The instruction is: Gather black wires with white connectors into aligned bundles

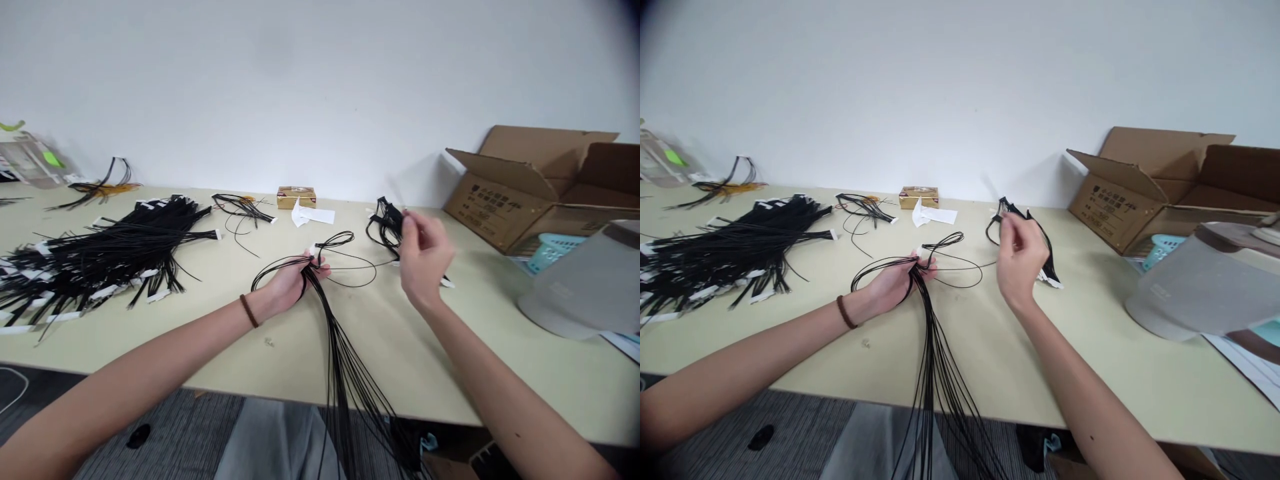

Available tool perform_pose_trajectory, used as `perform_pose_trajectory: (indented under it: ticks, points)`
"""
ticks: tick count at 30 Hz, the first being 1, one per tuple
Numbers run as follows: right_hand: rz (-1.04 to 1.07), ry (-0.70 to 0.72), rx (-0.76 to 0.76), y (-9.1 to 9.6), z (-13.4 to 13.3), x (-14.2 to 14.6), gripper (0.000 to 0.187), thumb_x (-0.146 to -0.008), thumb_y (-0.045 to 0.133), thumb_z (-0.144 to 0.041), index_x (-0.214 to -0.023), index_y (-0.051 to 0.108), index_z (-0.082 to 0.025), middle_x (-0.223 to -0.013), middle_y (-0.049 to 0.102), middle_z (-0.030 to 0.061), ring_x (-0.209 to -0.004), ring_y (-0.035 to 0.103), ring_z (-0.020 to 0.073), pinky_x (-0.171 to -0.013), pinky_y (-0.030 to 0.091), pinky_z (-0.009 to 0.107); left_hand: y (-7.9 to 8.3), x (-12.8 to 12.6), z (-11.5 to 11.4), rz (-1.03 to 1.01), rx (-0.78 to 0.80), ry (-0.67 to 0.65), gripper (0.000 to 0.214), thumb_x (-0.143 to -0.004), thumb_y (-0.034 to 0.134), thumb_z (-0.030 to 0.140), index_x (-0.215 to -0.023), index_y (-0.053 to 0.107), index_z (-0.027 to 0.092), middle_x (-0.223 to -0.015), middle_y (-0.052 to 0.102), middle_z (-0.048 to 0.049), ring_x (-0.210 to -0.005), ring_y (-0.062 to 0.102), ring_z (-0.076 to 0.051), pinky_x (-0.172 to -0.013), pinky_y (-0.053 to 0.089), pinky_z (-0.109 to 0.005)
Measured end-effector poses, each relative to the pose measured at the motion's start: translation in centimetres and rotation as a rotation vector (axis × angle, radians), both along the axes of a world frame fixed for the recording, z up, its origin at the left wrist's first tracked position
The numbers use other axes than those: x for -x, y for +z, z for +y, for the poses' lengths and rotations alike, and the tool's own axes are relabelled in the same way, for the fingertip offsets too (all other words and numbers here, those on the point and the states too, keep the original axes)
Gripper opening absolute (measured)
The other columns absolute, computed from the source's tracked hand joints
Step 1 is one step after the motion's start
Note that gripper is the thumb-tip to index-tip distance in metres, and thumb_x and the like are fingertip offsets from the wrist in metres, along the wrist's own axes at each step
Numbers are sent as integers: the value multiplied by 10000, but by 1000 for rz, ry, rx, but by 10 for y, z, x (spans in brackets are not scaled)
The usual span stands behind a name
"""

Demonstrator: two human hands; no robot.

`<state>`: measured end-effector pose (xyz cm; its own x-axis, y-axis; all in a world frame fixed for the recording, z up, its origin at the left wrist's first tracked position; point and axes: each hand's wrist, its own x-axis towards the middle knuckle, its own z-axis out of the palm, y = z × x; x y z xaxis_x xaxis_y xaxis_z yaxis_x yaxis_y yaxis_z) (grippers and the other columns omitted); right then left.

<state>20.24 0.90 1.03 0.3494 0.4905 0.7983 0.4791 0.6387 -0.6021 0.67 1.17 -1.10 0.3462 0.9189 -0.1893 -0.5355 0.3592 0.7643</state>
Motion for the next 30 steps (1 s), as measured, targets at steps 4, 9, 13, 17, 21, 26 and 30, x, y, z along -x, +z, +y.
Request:
perform_pose_trajectory:
  ticks: [4, 9, 13, 17, 21, 26, 30]
  points:
    - [-577, -118, -206, -11, -12, 23, 89, -815, 527, -173, -766, 601, -181, -579, 458, -23, -529, 404, 77, -497, 334, 214, 1, 0, 0, -3, -23, 14, 224, -865, 419, 201, -686, 529, 123, -749, 587, -50, -708, 595, -124, -801, 465, -293]
    - [-787, -109, -285, -23, -17, 36, 83, -788, 547, -144, -715, 542, -184, -559, 413, -46, -504, 373, 66, -465, 306, 191, 0, 0, 1, -54, -40, 11, 238, -859, 434, 215, -661, 530, 124, -749, 578, -44, -694, 586, -117, -834, 460, -315]
    - [-827, -119, -279, -25, -16, 35, 121, -788, 535, -148, -680, 507, -196, -548, 381, -54, -500, 355, 68, -467, 295, 192, 1, 0, 0, -70, -19, 26, 219, -855, 441, 207, -676, 542, 130, -751, 582, -41, -714, 588, -122, -839, 459, -315]
    - [-845, -134, -278, -25, -15, 34, 132, -783, 537, -149, -667, 494, -195, -546, 380, -52, -500, 350, 72, -467, 289, 198, 3, -1, -1, -60, -19, 34, 213, -853, 446, 217, -689, 551, 131, -769, 593, -45, -722, 591, -126, -838, 457, -316]
    - [-853, -136, -281, -25, -16, 35, 138, -776, 538, -143, -660, 487, -194, -542, 375, -53, -498, 340, 74, -462, 283, 202, 2, -1, -2, -51, -54, 33, 225, -862, 427, 221, -702, 556, 128, -811, 609, -57, -721, 592, -126, -837, 456, -325]
    - [-852, -145, -277, -26, -17, 34, 141, -774, 532, -136, -659, 479, -196, -541, 376, -53, -497, 340, 75, -469, 287, 202, 1, -2, -1, -44, -51, 52, 213, -859, 434, 227, -713, 556, 130, -839, 618, -67, -736, 597, -134, -831, 460, -332]
    - [-858, -144, -283, -26, -17, 34, 147, -778, 524, -136, -654, 472, -196, -539, 383, -51, -496, 344, 76, -471, 282, 203, 1, -1, -1, -52, -54, 61, 187, -849, 455, 225, -722, 557, 135, -810, 610, -56, -754, 600, -141, -838, 460, -339]
